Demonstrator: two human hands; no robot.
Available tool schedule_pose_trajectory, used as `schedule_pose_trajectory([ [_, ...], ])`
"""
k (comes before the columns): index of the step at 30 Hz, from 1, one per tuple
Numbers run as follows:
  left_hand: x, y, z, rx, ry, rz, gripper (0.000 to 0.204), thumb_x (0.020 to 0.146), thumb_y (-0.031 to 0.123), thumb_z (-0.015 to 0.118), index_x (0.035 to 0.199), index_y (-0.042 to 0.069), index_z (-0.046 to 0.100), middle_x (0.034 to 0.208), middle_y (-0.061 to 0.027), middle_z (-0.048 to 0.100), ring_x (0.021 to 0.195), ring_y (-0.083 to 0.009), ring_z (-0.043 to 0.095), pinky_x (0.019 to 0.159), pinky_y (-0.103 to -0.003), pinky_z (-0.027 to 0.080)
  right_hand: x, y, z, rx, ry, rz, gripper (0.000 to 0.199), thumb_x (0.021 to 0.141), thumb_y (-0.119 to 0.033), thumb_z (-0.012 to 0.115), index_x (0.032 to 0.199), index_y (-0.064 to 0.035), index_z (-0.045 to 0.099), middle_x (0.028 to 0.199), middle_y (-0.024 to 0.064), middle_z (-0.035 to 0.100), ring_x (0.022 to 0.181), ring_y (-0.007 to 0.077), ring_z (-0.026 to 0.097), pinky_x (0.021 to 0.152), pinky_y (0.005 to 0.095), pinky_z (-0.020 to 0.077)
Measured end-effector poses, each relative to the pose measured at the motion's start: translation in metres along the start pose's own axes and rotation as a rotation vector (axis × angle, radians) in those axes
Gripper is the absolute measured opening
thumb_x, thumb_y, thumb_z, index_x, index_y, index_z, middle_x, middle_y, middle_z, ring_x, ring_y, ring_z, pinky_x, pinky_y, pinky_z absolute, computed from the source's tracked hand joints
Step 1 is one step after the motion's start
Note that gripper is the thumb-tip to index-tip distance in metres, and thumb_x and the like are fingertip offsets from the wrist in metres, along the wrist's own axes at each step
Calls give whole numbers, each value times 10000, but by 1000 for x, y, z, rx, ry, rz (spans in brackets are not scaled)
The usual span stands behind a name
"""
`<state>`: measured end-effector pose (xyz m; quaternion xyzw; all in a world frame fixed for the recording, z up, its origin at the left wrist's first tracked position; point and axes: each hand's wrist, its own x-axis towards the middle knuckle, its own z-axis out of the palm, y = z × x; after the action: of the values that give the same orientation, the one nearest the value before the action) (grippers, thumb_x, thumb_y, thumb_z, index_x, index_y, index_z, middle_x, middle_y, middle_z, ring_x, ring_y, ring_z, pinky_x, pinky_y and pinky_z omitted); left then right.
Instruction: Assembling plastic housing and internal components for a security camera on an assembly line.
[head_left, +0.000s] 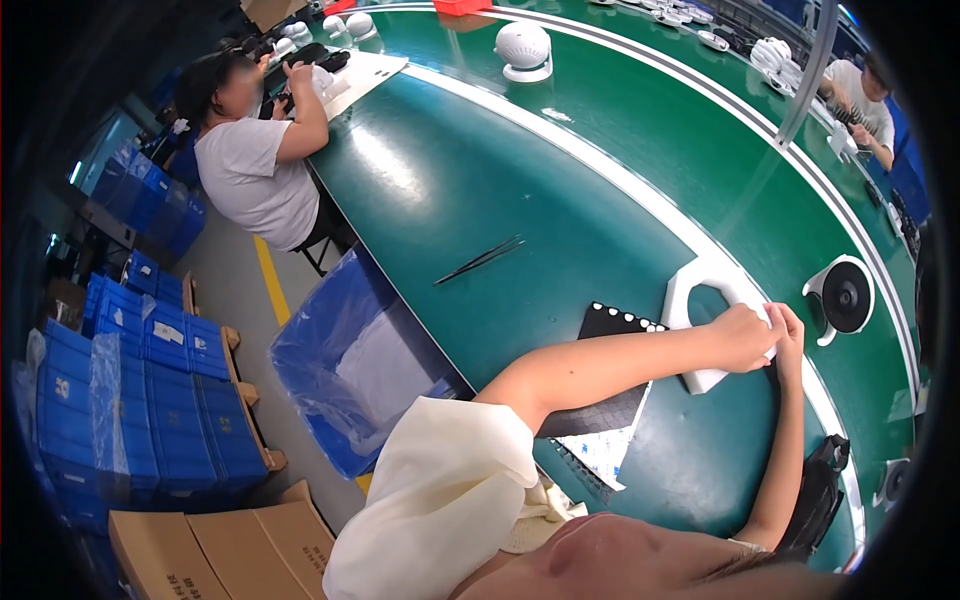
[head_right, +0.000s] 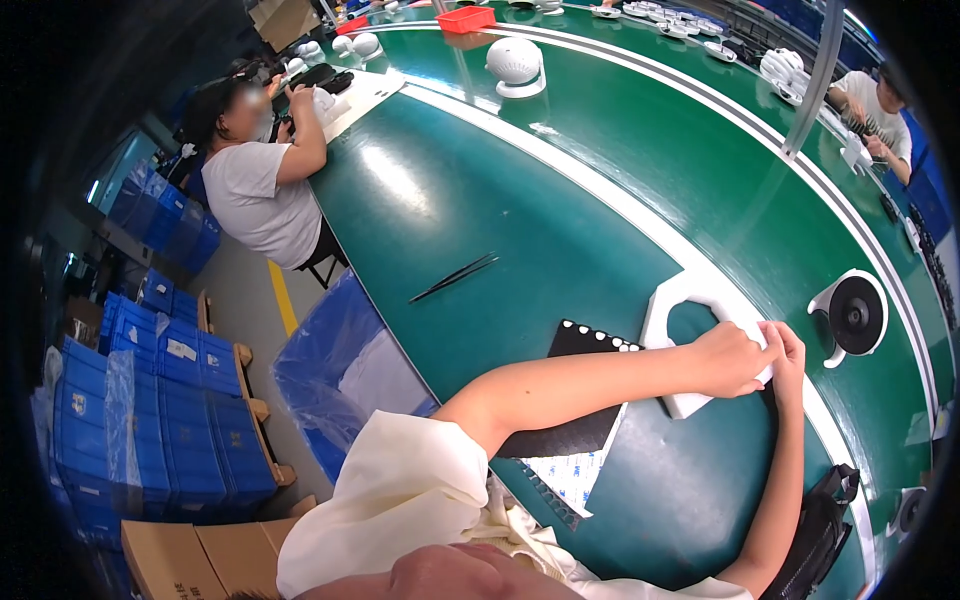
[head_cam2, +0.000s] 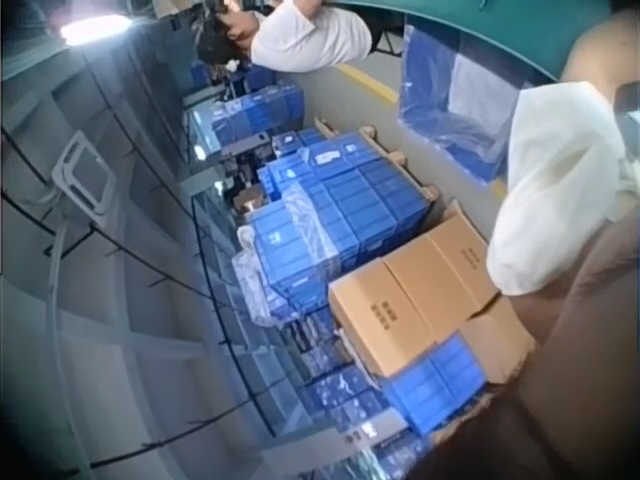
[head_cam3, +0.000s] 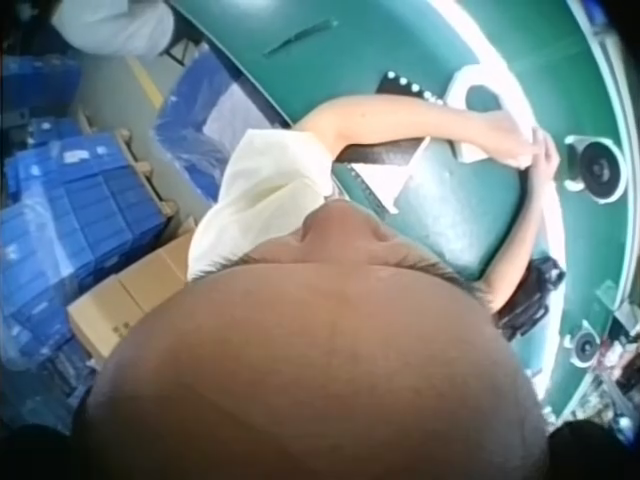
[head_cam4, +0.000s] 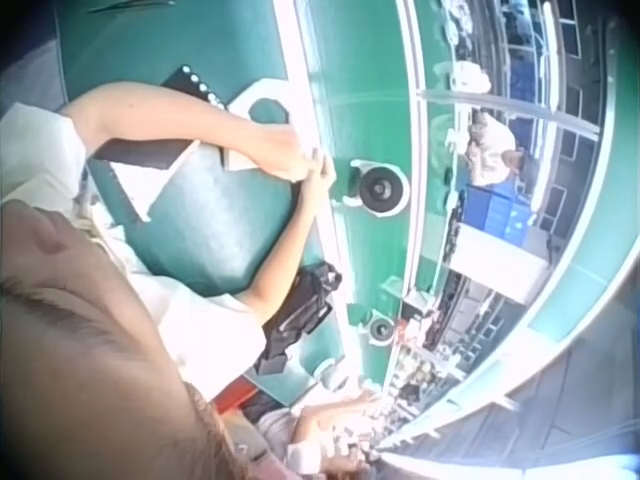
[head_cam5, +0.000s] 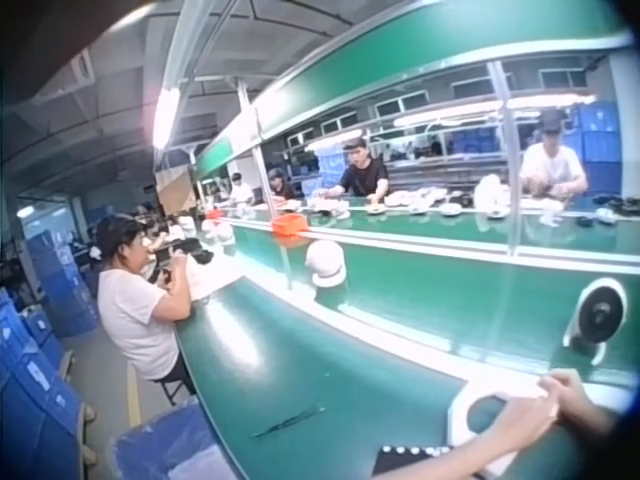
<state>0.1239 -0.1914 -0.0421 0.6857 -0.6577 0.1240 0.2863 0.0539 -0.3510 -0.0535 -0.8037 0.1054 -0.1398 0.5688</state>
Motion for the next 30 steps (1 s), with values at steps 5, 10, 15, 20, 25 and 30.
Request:
schedule_pose_trajectory([
  [5, -2, 0, -2, -17, -8, -4, 608, 734, 319, 633, 1037, -143, 380, 530, -97, 553, 498, -243, 578, 459, -331, 426, -2, -2, 3, 22, 16, -2, 215, 874, -179, 486, 860, 14, 580, 758, -14, 545, 733, 49, 463, 652, 194, 356],
  [10, 1, 6, -6, -49, -45, -33, 538, 738, 314, 622, 1002, -108, 419, 568, -108, 574, 550, -266, 598, 504, -353, 449, -6, 3, -2, -34, 39, -16, 207, 859, -162, 488, 843, 20, 584, 752, -2, 555, 728, 67, 483, 652, 207, 382],
  [15, 3, 1, -1, -169, -83, -82, 448, 748, 287, 603, 1026, -25, 440, 665, -153, 602, 632, -325, 601, 567, -419, 468, -5, 4, -1, -111, 75, 3, 222, 828, -177, 530, 839, 25, 622, 763, 32, 594, 746, 90, 513, 678, 228, 399],
  [20, 1, 1, -11, -137, -130, -99, 370, 768, 292, 599, 965, 16, 450, 654, -125, 599, 600, -289, 598, 524, -387, 457, -3, -1, 5, -89, 17, -69, 244, 852, -201, 507, 872, 13, 621, 771, 25, 586, 744, 89, 514, 677, 226, 405],
  [25, 4, 7, -11, -122, -138, -85, 367, 771, 286, 598, 972, 17, 451, 658, -115, 603, 591, -276, 598, 513, -381, 452, -8, -1, 1, -67, 31, -70, 250, 860, -202, 496, 874, 15, 621, 767, 23, 583, 723, 80, 501, 661, 223, 402],
  [30, 2, 4, -11, -105, -139, -79, 385, 771, 281, 596, 1001, 15, 438, 669, -114, 610, 587, -275, 599, 506, -376, 450, -5, 7, 3, -61, 37, -107, 243, 860, -199, 500, 877, 12, 620, 746, 17, 581, 701, 74, 498, 644, 218, 402],
])
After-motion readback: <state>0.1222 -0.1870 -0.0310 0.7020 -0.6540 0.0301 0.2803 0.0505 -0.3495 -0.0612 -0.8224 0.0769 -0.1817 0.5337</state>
